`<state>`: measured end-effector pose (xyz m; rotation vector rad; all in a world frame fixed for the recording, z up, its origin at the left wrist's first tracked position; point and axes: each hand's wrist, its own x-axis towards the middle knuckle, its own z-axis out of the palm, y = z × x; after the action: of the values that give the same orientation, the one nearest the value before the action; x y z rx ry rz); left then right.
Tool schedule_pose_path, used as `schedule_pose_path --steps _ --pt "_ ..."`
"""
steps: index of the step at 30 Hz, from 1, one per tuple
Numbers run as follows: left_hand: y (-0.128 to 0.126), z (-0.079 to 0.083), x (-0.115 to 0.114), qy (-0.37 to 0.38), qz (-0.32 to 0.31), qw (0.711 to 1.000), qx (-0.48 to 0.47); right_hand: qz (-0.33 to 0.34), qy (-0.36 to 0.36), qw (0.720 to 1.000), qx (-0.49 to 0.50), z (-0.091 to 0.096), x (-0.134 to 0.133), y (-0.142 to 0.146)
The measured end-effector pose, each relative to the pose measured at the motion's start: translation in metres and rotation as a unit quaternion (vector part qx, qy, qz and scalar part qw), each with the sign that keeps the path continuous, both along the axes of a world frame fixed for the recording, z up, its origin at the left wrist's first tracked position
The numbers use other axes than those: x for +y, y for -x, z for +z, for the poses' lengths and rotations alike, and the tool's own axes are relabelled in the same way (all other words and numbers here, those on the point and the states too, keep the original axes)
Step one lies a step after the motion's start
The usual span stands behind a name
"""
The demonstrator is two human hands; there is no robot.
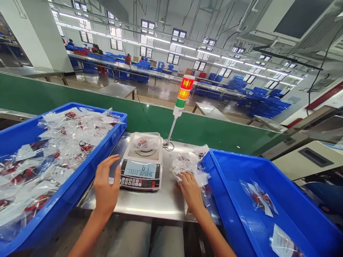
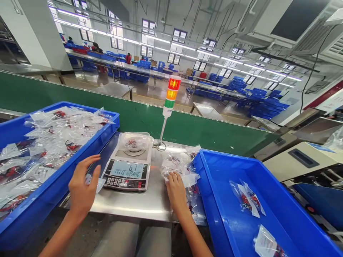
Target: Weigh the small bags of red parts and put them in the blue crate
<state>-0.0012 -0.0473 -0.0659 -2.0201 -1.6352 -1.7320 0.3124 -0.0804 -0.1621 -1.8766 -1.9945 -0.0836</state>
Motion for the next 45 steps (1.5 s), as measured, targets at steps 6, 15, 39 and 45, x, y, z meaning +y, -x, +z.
schedule_pose_path --steps 6,15,39,45 --pt "-0.039 0.024 0.069 0.014 -0.173 0.979 0.109 -0.01 -0.03 0.99 0.136 0.038 -0.005 -0.009" --pt "-0.076 0.005 0.116 0.086 -0.26 0.947 0.167 -0.076 -0.057 0.912 0.4 0.098 0.001 -0.008" --pt "0.055 0.09 0.092 -0.104 0.2 0.969 -0.102 0.01 0.037 0.998 0.056 0.049 0.078 0.025" --pt "-0.015 0.04 0.078 0.029 -0.036 0.998 -0.047 -0.042 0.014 0.993 -0.109 0.0 0.044 0.007"
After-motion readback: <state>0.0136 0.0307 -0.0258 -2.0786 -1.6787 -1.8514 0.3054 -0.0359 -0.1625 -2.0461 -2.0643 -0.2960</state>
